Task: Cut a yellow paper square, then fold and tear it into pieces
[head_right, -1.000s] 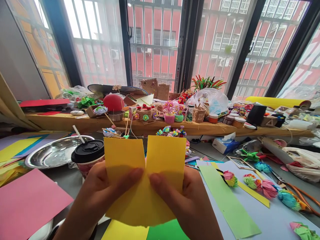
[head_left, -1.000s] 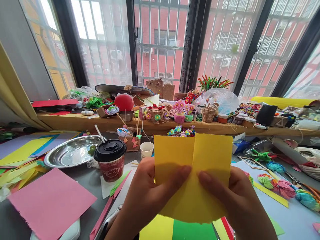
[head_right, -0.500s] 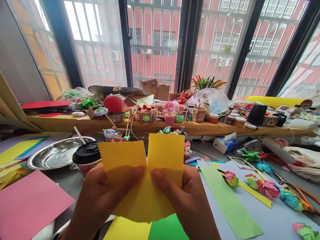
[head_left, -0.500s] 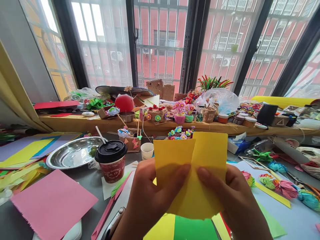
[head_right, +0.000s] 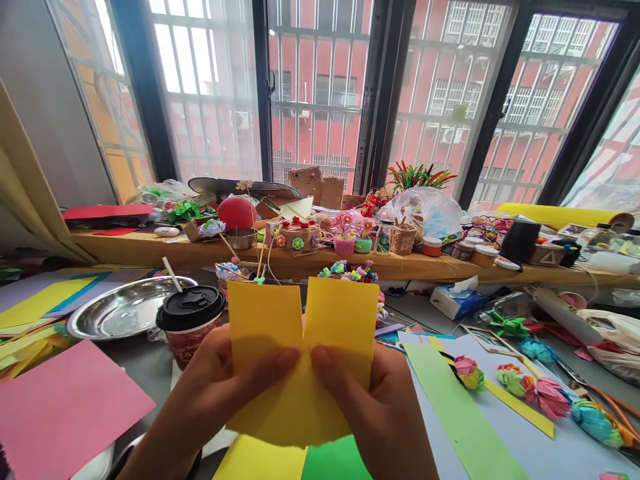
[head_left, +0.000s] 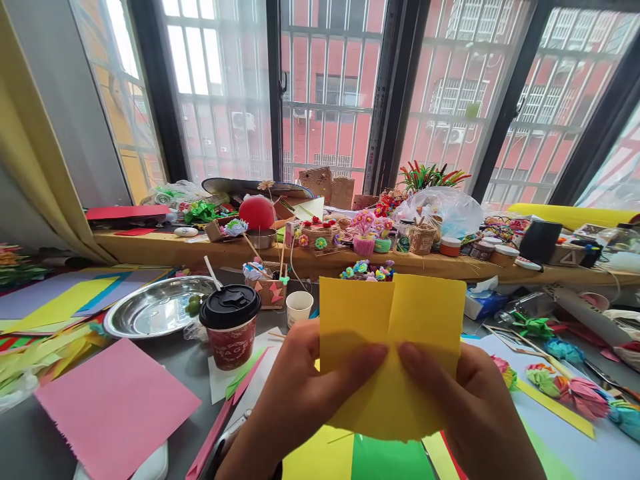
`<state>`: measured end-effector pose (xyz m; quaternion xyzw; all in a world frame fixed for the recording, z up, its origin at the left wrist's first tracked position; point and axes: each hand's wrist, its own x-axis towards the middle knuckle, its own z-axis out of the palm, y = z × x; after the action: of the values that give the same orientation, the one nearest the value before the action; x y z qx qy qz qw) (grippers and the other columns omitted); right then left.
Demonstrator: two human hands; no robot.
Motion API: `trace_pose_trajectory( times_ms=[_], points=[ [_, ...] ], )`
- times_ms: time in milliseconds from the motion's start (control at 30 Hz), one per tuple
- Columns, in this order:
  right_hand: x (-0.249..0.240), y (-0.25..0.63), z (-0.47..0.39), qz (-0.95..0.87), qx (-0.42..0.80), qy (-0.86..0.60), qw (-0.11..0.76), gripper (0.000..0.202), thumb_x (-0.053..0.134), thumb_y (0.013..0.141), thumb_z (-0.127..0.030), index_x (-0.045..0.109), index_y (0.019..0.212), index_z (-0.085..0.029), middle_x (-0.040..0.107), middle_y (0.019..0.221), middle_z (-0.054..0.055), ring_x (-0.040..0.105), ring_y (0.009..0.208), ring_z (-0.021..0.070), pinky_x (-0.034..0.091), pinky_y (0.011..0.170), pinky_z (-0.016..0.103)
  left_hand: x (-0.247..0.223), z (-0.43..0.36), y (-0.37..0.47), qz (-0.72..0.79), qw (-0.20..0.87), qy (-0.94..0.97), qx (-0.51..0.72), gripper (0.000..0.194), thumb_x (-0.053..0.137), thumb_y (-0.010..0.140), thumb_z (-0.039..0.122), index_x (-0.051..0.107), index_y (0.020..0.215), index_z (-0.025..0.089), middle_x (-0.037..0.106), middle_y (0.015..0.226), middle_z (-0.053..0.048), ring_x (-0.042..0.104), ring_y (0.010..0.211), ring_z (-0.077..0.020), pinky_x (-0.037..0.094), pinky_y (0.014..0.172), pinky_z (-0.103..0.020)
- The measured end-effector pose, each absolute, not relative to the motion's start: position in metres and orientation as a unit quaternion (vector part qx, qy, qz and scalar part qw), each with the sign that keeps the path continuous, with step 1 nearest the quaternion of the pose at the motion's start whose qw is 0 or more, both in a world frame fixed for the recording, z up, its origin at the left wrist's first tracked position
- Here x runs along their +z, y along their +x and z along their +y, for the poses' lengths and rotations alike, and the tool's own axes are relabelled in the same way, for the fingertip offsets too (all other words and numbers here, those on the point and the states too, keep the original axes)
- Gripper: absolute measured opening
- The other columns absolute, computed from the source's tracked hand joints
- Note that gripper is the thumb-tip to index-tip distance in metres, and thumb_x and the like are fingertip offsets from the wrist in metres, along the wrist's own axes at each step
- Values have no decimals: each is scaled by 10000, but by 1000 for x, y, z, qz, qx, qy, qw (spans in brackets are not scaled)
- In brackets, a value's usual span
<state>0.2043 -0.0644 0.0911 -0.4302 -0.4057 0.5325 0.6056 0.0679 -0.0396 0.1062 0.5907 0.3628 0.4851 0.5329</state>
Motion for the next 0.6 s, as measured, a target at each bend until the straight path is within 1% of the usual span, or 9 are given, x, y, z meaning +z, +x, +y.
trace_pose_trajectory(
  times_ms=[100,267,367,400,467,600],
  points=[
    [89,205,-61,-416,536,-417,605,209,687,612,-380,680,650,-174,673,577,41,601,510,192,457,437,254,106,-39,69,378,489,615,489,179,642,648,327,644,636,149,632,604,-13,571,532,-136,450,453,-191],
    [86,205,-54,-413,540,-408,609,248,699,587,-413,675,646,-173,677,586,34,600,493,181,452,443,251,106,-37,68,412,373,682,476,248,590,692,363,661,635,133,650,647,-64,581,564,-174,465,478,-234],
    [86,206,-52,-419,529,-415,611,275,705,573,-423,663,639,-159,677,581,35,602,487,173,459,440,238,107,-36,67,437,340,693,463,267,577,700,372,642,634,123,627,634,-66,566,555,-167,447,448,-222],
    [87,206,-52,-421,527,-418,608,281,710,568,-421,662,644,-155,676,578,36,606,491,173,464,444,234,107,-36,66,435,349,694,455,267,579,698,372,631,618,123,613,609,-55,554,533,-156,433,429,-211],
    [89,206,-54,-425,540,-421,592,288,717,559,-414,665,659,-149,676,575,39,615,498,174,477,462,234,108,-35,62,415,409,686,435,240,597,684,358,619,614,129,604,583,-32,546,508,-138,419,419,-196],
    [93,205,-59,-424,583,-407,560,254,720,570,-368,678,686,-146,681,583,46,628,512,179,486,484,236,109,-33,57,354,569,626,398,178,643,648,313,639,714,148,656,661,-25,600,587,-154,458,502,-208]
  ],
)
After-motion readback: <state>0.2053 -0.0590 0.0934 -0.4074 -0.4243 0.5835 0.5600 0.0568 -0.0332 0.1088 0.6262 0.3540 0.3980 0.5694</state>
